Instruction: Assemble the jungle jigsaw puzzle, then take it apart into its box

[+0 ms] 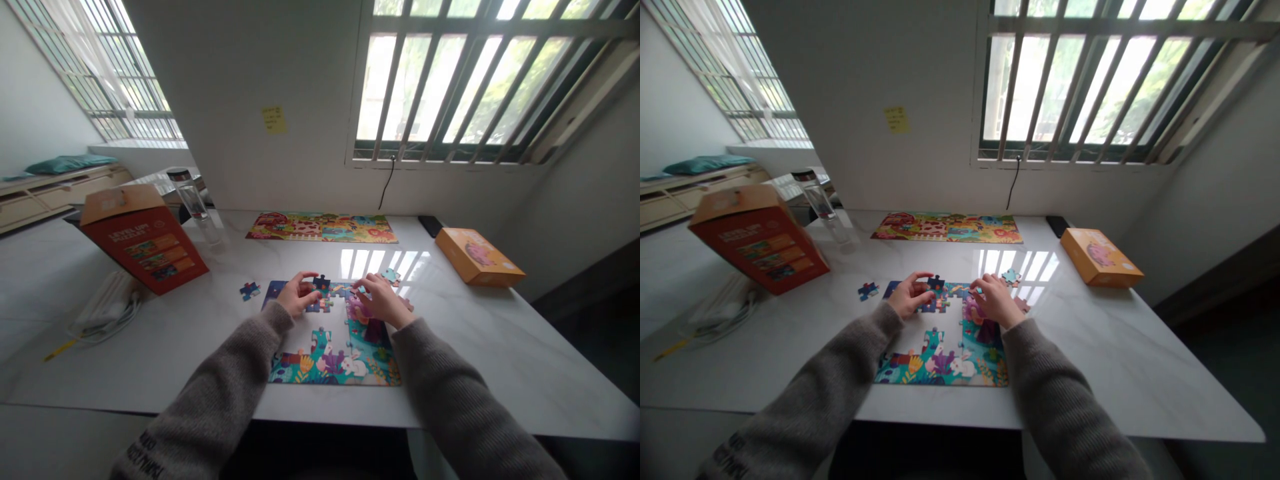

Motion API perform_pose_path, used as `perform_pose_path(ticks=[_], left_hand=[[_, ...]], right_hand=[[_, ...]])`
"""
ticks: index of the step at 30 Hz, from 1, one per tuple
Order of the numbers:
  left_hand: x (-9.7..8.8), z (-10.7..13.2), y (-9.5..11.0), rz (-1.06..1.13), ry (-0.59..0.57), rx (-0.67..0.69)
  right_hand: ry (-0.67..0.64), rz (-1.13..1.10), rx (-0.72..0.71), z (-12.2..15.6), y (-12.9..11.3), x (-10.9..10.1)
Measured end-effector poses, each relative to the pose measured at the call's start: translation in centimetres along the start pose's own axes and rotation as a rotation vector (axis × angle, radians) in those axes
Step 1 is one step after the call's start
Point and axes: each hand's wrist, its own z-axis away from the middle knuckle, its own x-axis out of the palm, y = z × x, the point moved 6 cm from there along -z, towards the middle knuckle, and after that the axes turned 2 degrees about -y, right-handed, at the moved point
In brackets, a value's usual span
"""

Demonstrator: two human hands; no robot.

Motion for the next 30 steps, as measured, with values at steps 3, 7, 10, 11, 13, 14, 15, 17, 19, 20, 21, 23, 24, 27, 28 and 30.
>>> perform_pose_path(ticks=[3,7,10,11,13,14,15,17,19,20,21,23,24,27,28,30], left_hand=[[0.1,0.0,-0.1,0.003,-0.010,0.002],[0.3,0.1,-0.1,0.016,-0.033,-0.004],[0.7,0.3,0.0,0.031,-0.072,-0.014],[0.9,0.4,0.0,0.030,-0.086,-0.018],[1.3,0.5,0.2,0.012,-0.106,-0.017],[1.4,0.6,0.3,0.001,-0.116,-0.015],[1.6,0.7,0.4,-0.009,-0.126,-0.014],[2.0,0.8,0.6,-0.025,-0.147,-0.004],[2.3,1.0,0.7,-0.037,-0.168,0.001],[2.5,1.0,0.7,-0.045,-0.176,0.002],[2.6,1.1,0.7,-0.055,-0.186,0.000],[2.8,1.2,0.6,-0.097,-0.204,0.014],[2.9,1.2,0.7,-0.139,-0.208,0.040],[2.6,1.2,1.2,-0.326,-0.178,0.175],[2.5,1.1,1.4,-0.389,-0.160,0.217],[2.3,1.2,1.5,-0.483,-0.138,0.272]], right_hand=[[-0.033,0.015,0.018,0.1,0.5,0.5],[-0.052,0.043,0.036,0.1,1.0,0.7],[-0.011,0.005,0.059,0.0,0.8,0.2],[0.013,-0.035,0.061,-0.1,0.4,-0.2],[0.052,-0.164,0.066,-0.1,-0.7,-0.9],[0.055,-0.251,0.069,-0.1,-1.4,-1.2],[0.042,-0.347,0.071,-0.1,-2.2,-1.3],[-0.019,-0.534,0.069,0.0,-3.8,-0.9],[-0.069,-0.660,0.050,0.1,-5.1,-0.3],[-0.074,-0.695,0.044,0.2,-5.5,0.1],[-0.067,-0.717,0.044,0.2,-5.7,0.4],[-0.039,-0.739,0.063,0.3,-5.6,0.8],[-0.026,-0.749,0.079,0.2,-5.4,0.9],[-0.006,-0.785,0.122,0.1,-4.9,1.0],[-0.002,-0.798,0.131,0.1,-4.7,0.9],[-0.006,-0.828,0.141,0.0,-4.5,1.0]])
